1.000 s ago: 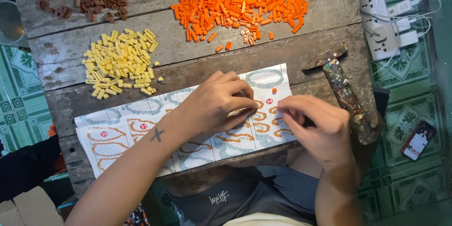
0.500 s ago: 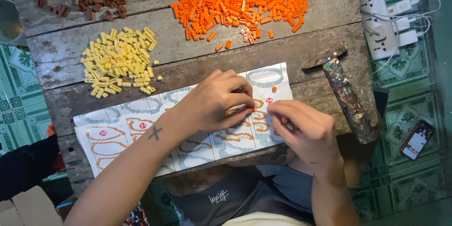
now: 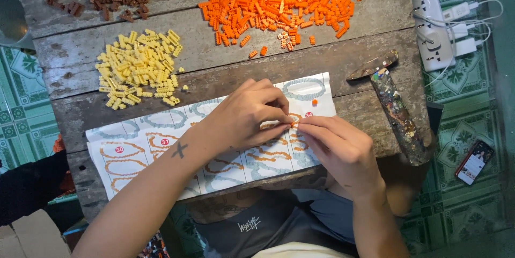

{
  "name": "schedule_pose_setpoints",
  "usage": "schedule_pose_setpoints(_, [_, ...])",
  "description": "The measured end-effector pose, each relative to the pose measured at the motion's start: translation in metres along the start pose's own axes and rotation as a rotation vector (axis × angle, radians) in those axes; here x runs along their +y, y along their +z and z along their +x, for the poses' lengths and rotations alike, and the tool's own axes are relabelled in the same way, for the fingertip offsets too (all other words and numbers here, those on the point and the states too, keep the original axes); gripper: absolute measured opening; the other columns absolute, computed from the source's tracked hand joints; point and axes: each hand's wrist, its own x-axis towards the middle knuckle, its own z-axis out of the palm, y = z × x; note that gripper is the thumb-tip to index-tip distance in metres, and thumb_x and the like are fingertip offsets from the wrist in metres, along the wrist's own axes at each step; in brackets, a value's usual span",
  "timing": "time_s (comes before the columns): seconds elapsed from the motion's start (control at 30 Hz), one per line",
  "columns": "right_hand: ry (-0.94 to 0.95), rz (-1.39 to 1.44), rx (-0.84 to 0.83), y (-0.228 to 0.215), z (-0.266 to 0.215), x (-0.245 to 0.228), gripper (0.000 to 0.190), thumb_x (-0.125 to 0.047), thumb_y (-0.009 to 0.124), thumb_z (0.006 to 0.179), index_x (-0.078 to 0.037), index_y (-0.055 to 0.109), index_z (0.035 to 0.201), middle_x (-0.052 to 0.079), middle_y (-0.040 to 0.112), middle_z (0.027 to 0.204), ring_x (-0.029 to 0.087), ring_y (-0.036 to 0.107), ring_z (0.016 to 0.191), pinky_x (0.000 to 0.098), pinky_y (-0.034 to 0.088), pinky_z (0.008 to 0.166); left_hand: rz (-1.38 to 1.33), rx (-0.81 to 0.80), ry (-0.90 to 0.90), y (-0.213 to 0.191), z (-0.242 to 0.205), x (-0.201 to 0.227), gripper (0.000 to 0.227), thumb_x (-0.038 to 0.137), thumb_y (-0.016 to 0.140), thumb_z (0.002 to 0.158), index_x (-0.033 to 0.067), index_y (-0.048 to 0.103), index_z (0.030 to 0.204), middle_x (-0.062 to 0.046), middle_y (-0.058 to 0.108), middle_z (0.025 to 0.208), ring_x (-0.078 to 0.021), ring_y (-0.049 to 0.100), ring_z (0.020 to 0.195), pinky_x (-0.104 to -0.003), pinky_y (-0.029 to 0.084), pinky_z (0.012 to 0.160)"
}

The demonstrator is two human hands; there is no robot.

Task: Assembling small plastic toy blocks onto a template to create a pattern on a wooden table.

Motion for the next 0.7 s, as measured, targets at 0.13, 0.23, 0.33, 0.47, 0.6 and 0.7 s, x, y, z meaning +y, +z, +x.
schedule_pose_setpoints(0.13, [0.036, 0.044, 0.068, 0.006, -0.001, -0.002, 0.014, 0.008, 0.088, 0.092, -0.002, 0.088, 0.102, 0.012, 0.086, 0.101, 0.027, 0.083, 0.081, 0.0316, 0.068, 0.067, 0.007, -0.001, -0.006, 0.0, 0.0, 0.001, 0.006, 0.016, 0.089, 0.093, 0.0125, 0.086, 0.091, -0.004, 0.078, 0.101, -0.0251, 0.072, 0.099, -0.037, 0.052, 0.085])
schedule_pose_setpoints(0.23, [0.045, 0.07, 0.093, 0.009, 0.001, -0.002, 0.012, 0.007, 0.088, 0.092, -0.001, 0.088, 0.101, 0.013, 0.086, 0.099, 0.028, 0.083, 0.079, 0.0327, 0.068, 0.067, 0.012, 0.0, -0.008, 0.0, 0.001, 0.002, 0.006, 0.017, 0.09, 0.093, 0.0122, 0.086, 0.09, -0.005, 0.078, 0.1, -0.0252, 0.072, 0.099, -0.038, 0.052, 0.085])
schedule_pose_setpoints(0.33, [0.047, 0.067, 0.095, 0.012, 0.0, 0.0, 0.009, 0.006, 0.089, 0.093, -0.001, 0.088, 0.099, 0.013, 0.086, 0.098, 0.027, 0.082, 0.077, 0.0341, 0.069, 0.067, 0.009, 0.004, -0.013, 0.003, -0.001, -0.002, 0.006, 0.017, 0.09, 0.093, 0.0124, 0.087, 0.09, -0.004, 0.078, 0.1, -0.025, 0.072, 0.099, -0.038, 0.052, 0.085])
schedule_pose_setpoints(0.47, [0.066, 0.053, 0.091, 0.011, -0.001, -0.001, 0.007, 0.003, 0.089, 0.093, -0.003, 0.088, 0.097, 0.012, 0.087, 0.1, 0.028, 0.081, 0.079, 0.0367, 0.069, 0.068, 0.021, 0.002, -0.022, 0.004, -0.001, -0.001, 0.006, 0.017, 0.091, 0.092, 0.0122, 0.088, 0.091, -0.005, 0.078, 0.098, -0.0249, 0.071, 0.099, -0.038, 0.052, 0.085])
schedule_pose_setpoints(0.6, [0.076, 0.055, 0.099, 0.012, -0.001, -0.002, 0.007, 0.002, 0.09, 0.094, -0.003, 0.088, 0.098, 0.012, 0.088, 0.099, 0.028, 0.081, 0.078, 0.0363, 0.069, 0.069, 0.021, 0.002, -0.03, 0.004, -0.001, 0.0, 0.006, 0.017, 0.091, 0.091, 0.0121, 0.088, 0.091, -0.005, 0.078, 0.098, -0.0245, 0.071, 0.099, -0.038, 0.052, 0.086])
schedule_pose_setpoints(0.7, [0.065, 0.03, 0.072, 0.011, -0.001, -0.002, 0.007, 0.003, 0.089, 0.093, -0.001, 0.088, 0.098, 0.014, 0.087, 0.1, 0.027, 0.081, 0.078, 0.0335, 0.068, 0.064, 0.027, 0.004, -0.034, 0.004, -0.001, 0.001, 0.006, 0.017, 0.092, 0.091, 0.0127, 0.088, 0.091, -0.004, 0.078, 0.097, -0.0234, 0.071, 0.098, -0.037, 0.052, 0.086])
